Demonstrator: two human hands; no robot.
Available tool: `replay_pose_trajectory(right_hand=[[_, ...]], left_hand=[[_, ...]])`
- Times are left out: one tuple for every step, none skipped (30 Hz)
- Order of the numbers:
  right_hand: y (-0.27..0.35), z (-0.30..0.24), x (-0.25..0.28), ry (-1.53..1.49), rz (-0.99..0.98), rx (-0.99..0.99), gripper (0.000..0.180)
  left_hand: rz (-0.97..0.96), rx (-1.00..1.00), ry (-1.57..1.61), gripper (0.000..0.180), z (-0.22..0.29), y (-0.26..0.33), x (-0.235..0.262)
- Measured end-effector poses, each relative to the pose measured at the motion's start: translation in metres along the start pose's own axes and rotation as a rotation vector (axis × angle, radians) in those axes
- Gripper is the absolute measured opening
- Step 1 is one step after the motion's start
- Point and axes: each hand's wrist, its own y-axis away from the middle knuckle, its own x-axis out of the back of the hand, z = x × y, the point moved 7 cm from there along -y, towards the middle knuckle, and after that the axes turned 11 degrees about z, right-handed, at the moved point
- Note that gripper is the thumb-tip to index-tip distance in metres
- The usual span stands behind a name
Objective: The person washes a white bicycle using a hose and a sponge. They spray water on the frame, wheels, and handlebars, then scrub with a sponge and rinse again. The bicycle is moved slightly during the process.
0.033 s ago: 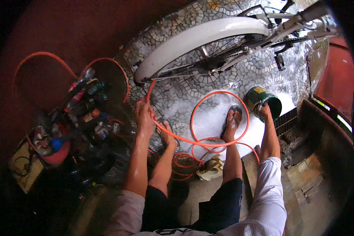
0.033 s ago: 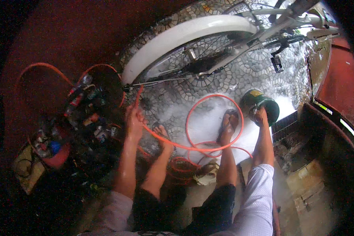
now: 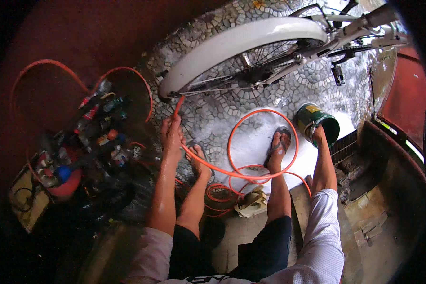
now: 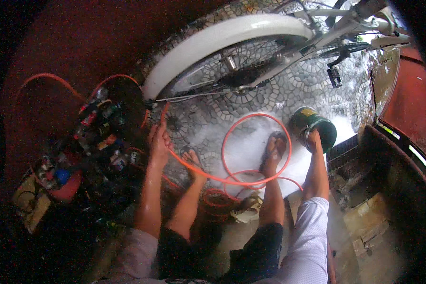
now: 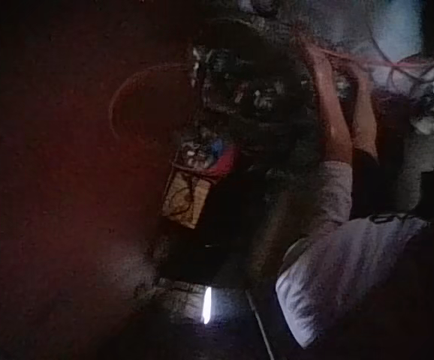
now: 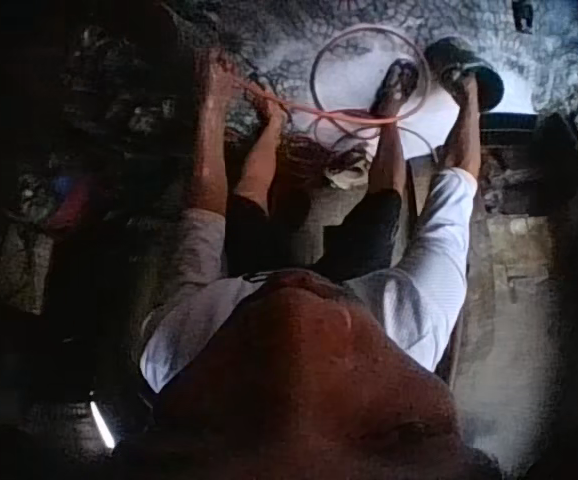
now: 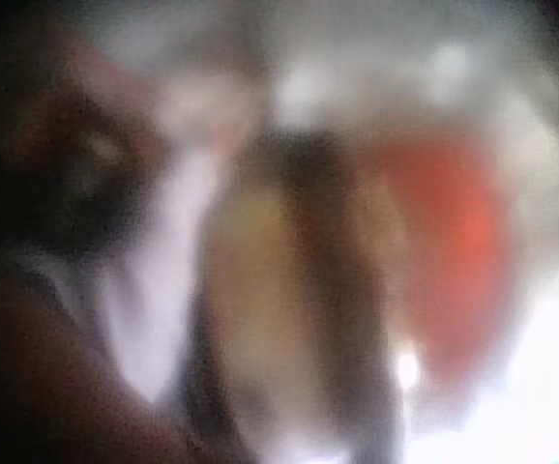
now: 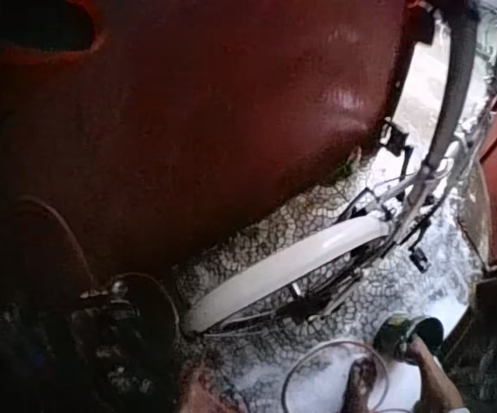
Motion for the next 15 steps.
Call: replay_pose_trajectory(right_hand=[[-0.010,0.003,-0.033,-0.438,-0.057,-0.162,0.052],[-0.012,0.006,-0.055,-0.858,-0.110,-0.337,0.051],[-0.025,0.030,0.004,-0.417,0.005,-0.007,0.037],[-0.028,0.029,-0.007,-0.081,0.028,0.030,0.036],[-0.034,0.023,-0.011,0.257,0.056,0.072,0.036],[-0.035,0.020,-0.008,0.602,0.094,0.109,0.036],[-0.035,0.021,0.033,0.486,0.125,0.229,0.052],[-0.030,0.010,0.036,0.566,0.173,0.302,0.048],[-0.015,-0.003,0.026,0.643,0.203,0.370,0.044],[-0.001,-0.022,0.012,0.706,0.229,0.447,0.040],[0.014,-0.042,0.017,0.664,0.218,0.383,0.045],[0.030,-0.064,0.021,0.734,0.160,0.306,0.048],[0.044,-0.098,0.023,0.800,0.102,0.240,0.052],[0.057,-0.123,0.038,0.875,0.057,0.164,0.055],[0.070,-0.145,0.054,0.925,0.013,0.262,0.063]], left_hand=[[0.041,0.000,-0.222,0.043,0.005,-0.009,-0.004],[0.080,0.017,-0.439,0.048,0.004,-0.019,0.000],[-0.008,-0.010,-0.470,0.052,-0.009,-0.047,-0.024],[0.001,-0.120,-0.460,0.051,-0.006,-0.056,-0.028],[0.001,-0.232,-0.449,0.051,-0.002,-0.065,-0.035],[-0.016,-0.338,-0.438,0.051,0.000,-0.073,-0.045],[-0.041,-0.288,-0.356,0.050,-0.009,-0.091,-0.066],[-0.011,-0.255,-0.299,0.049,-0.011,-0.108,-0.070],[0.021,-0.221,-0.302,0.049,-0.014,-0.112,-0.067],[0.064,-0.193,-0.311,0.049,-0.014,-0.112,-0.060],[0.077,-0.166,-0.355,0.050,-0.010,-0.110,-0.062],[0.092,-0.142,-0.399,0.051,-0.007,-0.105,-0.059],[0.114,-0.184,-0.415,0.051,0.000,-0.104,-0.051],[0.121,-0.221,-0.427,0.050,0.003,-0.104,-0.046],[0.113,-0.253,-0.440,0.050,0.004,-0.103,-0.048]])
